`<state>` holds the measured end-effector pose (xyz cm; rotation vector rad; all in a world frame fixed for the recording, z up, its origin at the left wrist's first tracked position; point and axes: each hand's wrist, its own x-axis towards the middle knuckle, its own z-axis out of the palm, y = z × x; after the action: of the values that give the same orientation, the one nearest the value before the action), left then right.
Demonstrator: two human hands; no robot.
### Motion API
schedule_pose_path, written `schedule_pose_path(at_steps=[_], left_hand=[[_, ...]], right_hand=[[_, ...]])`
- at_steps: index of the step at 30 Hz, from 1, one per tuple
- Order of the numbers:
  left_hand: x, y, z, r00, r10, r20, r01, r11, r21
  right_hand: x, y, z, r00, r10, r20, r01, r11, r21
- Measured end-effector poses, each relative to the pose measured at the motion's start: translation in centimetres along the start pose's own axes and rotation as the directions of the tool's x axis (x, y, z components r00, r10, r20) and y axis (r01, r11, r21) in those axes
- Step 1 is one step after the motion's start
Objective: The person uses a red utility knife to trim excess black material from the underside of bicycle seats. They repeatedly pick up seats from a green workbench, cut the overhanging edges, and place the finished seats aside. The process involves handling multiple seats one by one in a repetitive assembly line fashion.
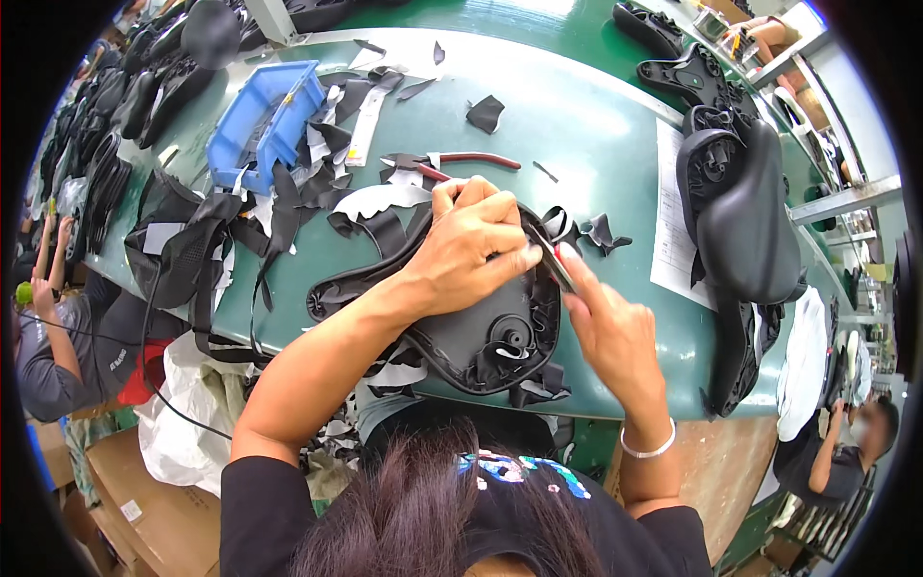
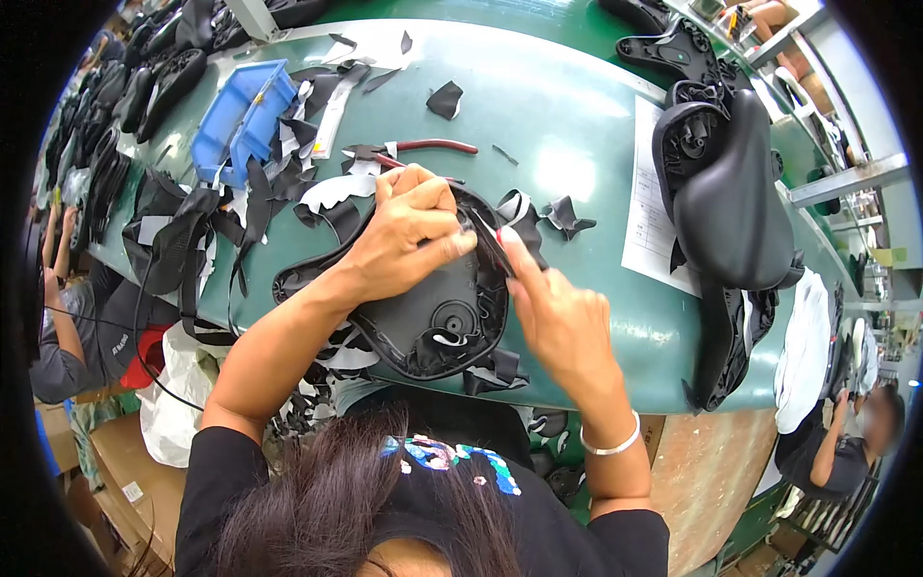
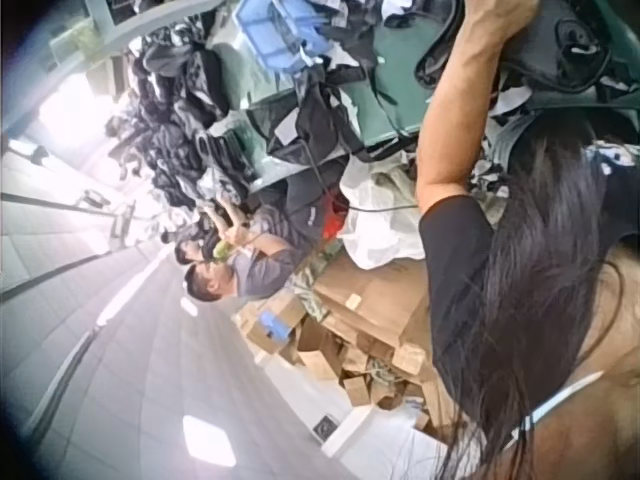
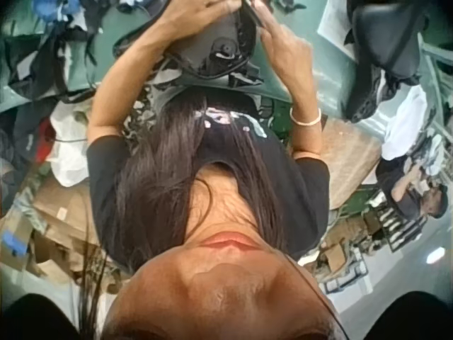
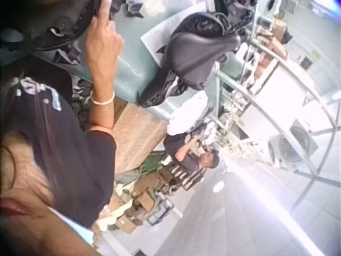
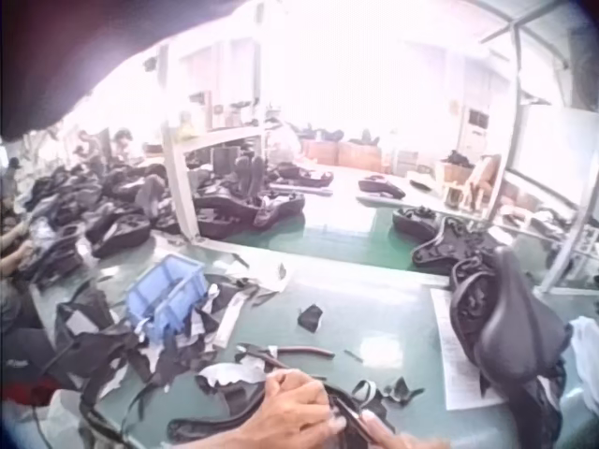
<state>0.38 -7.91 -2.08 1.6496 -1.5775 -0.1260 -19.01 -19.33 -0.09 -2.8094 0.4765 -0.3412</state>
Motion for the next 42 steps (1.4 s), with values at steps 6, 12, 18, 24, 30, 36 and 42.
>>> schedule_pose_path(at_steps=[6, 12, 18, 24, 30, 36, 42], left_hand=[[0.3, -1.2, -1.5, 0.770, -0.392, -0.504, 0.226, 0.906, -0.359], [-3.0, -1.6, -3.7, 0.633, -0.750, -0.193, 0.150, 0.364, -0.919], [-7.6, 4.8, -4.7, 0.862, -0.454, -0.227, 0.129, 0.628, -0.767], [-5.9, 1.3, -11.7, 0.666, -0.599, -0.444, -0.365, 0.258, -0.895], [-2.6, 1.5, -8.5, 0.957, -0.277, 0.089, 0.219, 0.888, 0.403], [-3.2, -0.7, -5.5, 0.949, -0.312, 0.033, 0.253, 0.698, -0.670], [-1.8, -1.4, -6.7, 0.833, -0.549, 0.071, 0.218, 0.208, -0.953]], right_hand=[[-5.4, -3.9, -4.0, 0.953, 0.185, 0.240, -0.188, 0.982, -0.009], [1.1, 1.3, -4.3, 0.977, -0.090, 0.194, 0.119, 0.982, -0.146], [7.0, 0.6, -5.4, 0.853, -0.307, 0.422, 0.407, 0.898, -0.168], [-0.3, -2.4, -5.0, 0.926, -0.186, 0.328, 0.291, 0.906, -0.308], [1.3, -4.2, -5.2, 0.948, -0.093, 0.304, 0.202, 0.916, -0.348], [6.4, -1.5, -5.2, 0.882, -0.300, 0.364, 0.346, 0.936, -0.067], [0.1, -3.1, -4.1, 0.929, -0.197, 0.312, 0.282, 0.925, -0.255]])
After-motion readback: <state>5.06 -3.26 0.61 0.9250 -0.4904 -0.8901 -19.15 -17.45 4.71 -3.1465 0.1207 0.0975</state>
